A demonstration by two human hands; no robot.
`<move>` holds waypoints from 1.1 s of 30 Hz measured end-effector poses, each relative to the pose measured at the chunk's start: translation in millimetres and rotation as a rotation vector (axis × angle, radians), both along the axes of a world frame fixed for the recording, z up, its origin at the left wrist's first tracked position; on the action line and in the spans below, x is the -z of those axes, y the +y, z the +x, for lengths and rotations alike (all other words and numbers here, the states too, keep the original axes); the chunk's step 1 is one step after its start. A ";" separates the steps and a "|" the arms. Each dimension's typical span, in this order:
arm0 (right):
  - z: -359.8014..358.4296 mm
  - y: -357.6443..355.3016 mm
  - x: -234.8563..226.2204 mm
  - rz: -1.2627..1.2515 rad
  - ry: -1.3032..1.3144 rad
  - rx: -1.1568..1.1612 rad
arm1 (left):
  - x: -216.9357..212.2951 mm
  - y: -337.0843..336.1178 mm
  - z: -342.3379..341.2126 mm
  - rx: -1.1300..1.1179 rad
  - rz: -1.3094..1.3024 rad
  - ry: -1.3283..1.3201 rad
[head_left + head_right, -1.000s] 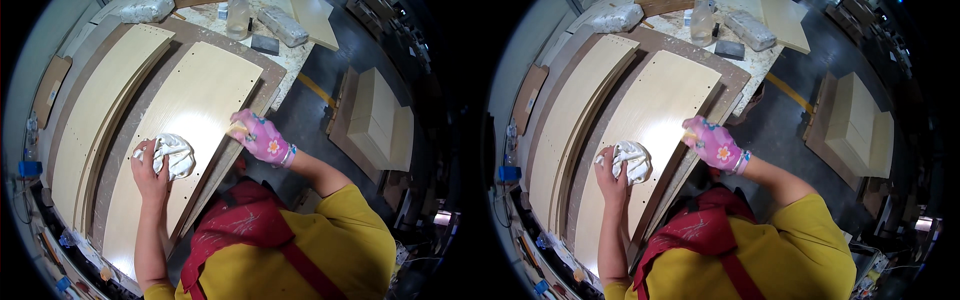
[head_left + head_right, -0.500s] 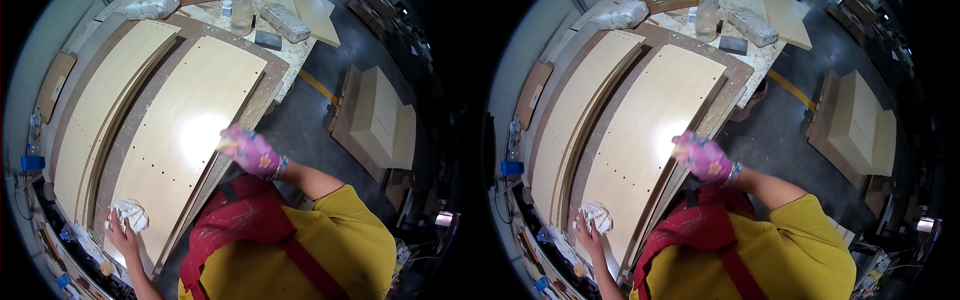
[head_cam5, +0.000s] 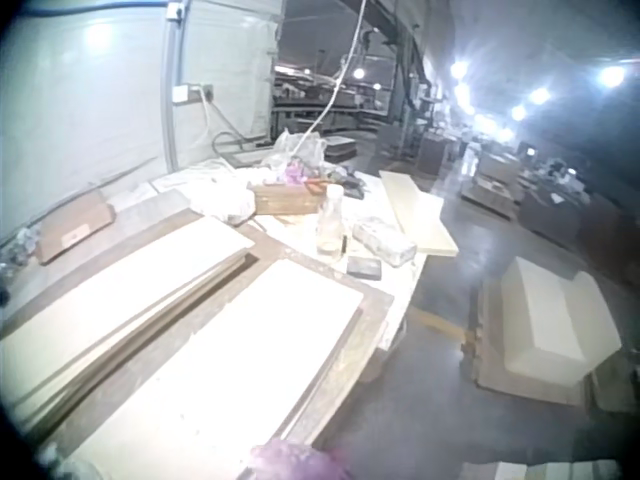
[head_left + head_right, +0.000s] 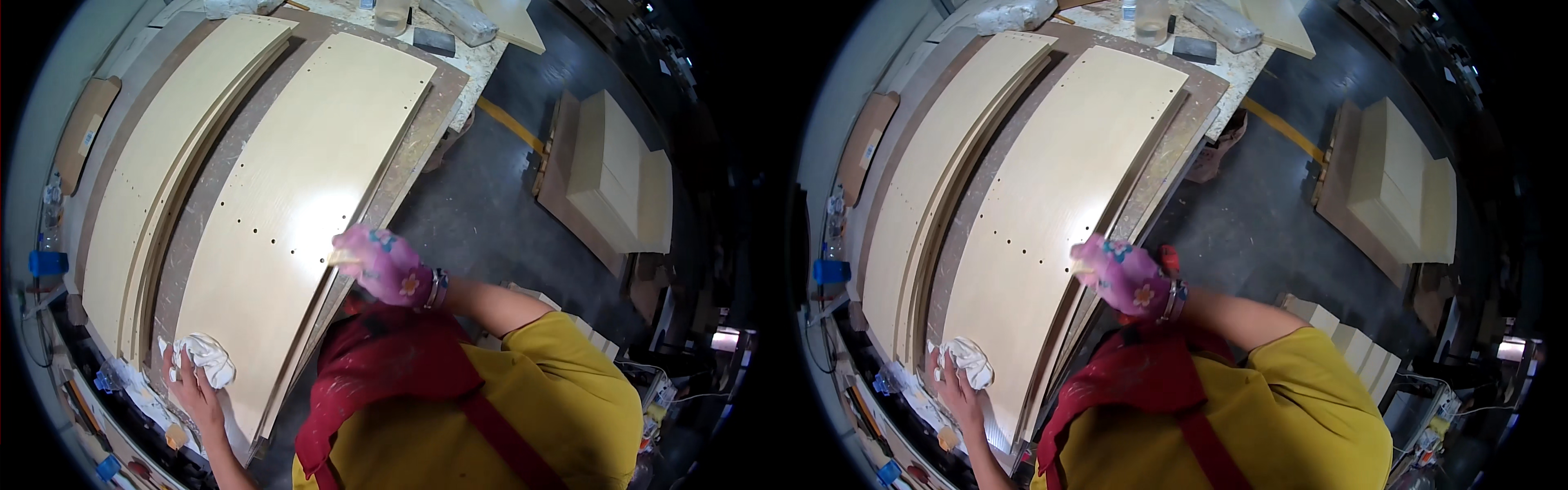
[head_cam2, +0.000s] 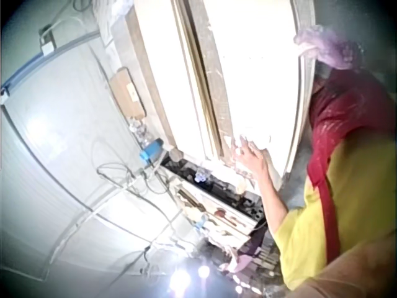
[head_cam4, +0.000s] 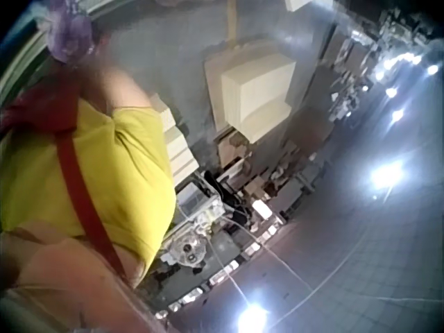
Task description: The person applies a finish to a large, curved wooden board using a sponge and a white cloth. They repeatedly dip the sponge into a container of finish and spread it across the board's surface, then wipe the area with the cloth. The person works on the same board throughout the clip, moving along its length.
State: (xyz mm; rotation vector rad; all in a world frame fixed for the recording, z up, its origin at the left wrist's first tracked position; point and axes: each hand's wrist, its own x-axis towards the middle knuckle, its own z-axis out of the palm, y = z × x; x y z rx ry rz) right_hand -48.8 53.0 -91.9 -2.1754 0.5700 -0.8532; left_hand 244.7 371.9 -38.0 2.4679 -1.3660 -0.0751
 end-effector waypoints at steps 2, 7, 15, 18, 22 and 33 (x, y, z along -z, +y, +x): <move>3.4 6.2 -0.6 0.078 0.018 0.042 | -3.1 -2.1 -4.2 -0.083 -0.064 0.222; -18.7 -115.1 -39.0 -0.025 0.075 0.442 | 17.5 -3.1 -19.5 -0.076 -0.112 0.081; 15.7 16.2 -29.7 -0.117 0.183 -0.102 | 27.3 -1.0 -23.8 -0.113 -0.109 -0.031; 11.8 4.0 -30.3 -0.101 0.083 -0.092 | 29.5 -0.7 -23.4 -0.114 -0.115 -0.041; -6.5 -91.7 -28.4 -0.085 0.083 0.199 | 26.1 -3.3 -23.1 -0.101 -0.133 -0.083; 29.1 77.0 -26.4 -0.074 0.137 -0.178 | 24.8 0.7 -21.6 -0.100 -0.198 -0.017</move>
